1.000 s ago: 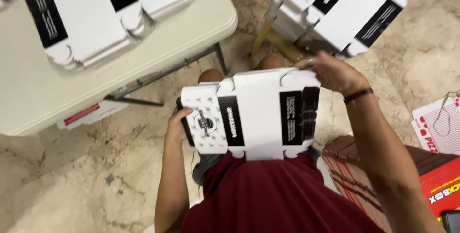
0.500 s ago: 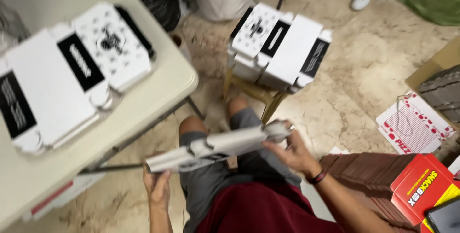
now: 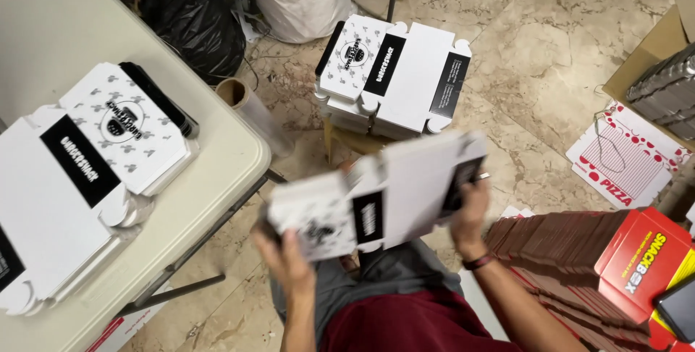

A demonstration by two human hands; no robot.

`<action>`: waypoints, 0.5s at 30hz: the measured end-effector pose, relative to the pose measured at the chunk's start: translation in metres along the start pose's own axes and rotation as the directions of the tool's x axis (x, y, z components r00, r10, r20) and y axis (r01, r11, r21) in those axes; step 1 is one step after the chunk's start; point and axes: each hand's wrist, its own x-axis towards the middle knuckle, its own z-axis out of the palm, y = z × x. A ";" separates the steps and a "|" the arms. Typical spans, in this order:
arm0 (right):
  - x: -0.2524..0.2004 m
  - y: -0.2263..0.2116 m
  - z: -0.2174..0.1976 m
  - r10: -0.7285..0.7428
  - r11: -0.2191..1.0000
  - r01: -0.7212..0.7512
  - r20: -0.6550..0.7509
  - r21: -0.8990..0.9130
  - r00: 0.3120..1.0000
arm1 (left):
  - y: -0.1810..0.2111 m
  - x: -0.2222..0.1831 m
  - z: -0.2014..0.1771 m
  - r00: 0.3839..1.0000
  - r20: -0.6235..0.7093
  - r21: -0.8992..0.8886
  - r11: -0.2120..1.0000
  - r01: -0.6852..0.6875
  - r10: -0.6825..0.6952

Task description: The person picks up several cardboard flats from a table and stacks them together.

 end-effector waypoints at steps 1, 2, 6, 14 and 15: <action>0.017 -0.015 -0.008 -0.006 1.000 0.006 0.004 -0.005 1.000 | 0.005 0.019 0.027 1.000 -0.006 -0.006 1.000 0.002 -0.002; 0.034 -0.031 -0.016 -0.055 0.997 0.053 -0.033 -0.047 0.998 | 0.011 0.039 0.053 0.998 0.016 0.093 0.994 -0.055 0.054; 0.102 -0.087 -0.006 0.015 0.998 -0.018 -0.046 -0.065 0.999 | 0.045 0.144 0.161 0.985 0.173 0.269 0.961 -0.066 0.019; 0.213 -0.097 0.039 0.172 0.963 -0.105 0.269 -0.248 0.948 | -0.030 0.286 0.249 0.969 0.125 0.612 0.785 0.092 -0.211; 0.223 -0.081 0.040 0.152 0.964 -0.080 0.279 -0.254 0.948 | -0.034 0.292 0.249 0.964 0.108 0.629 0.768 0.121 -0.241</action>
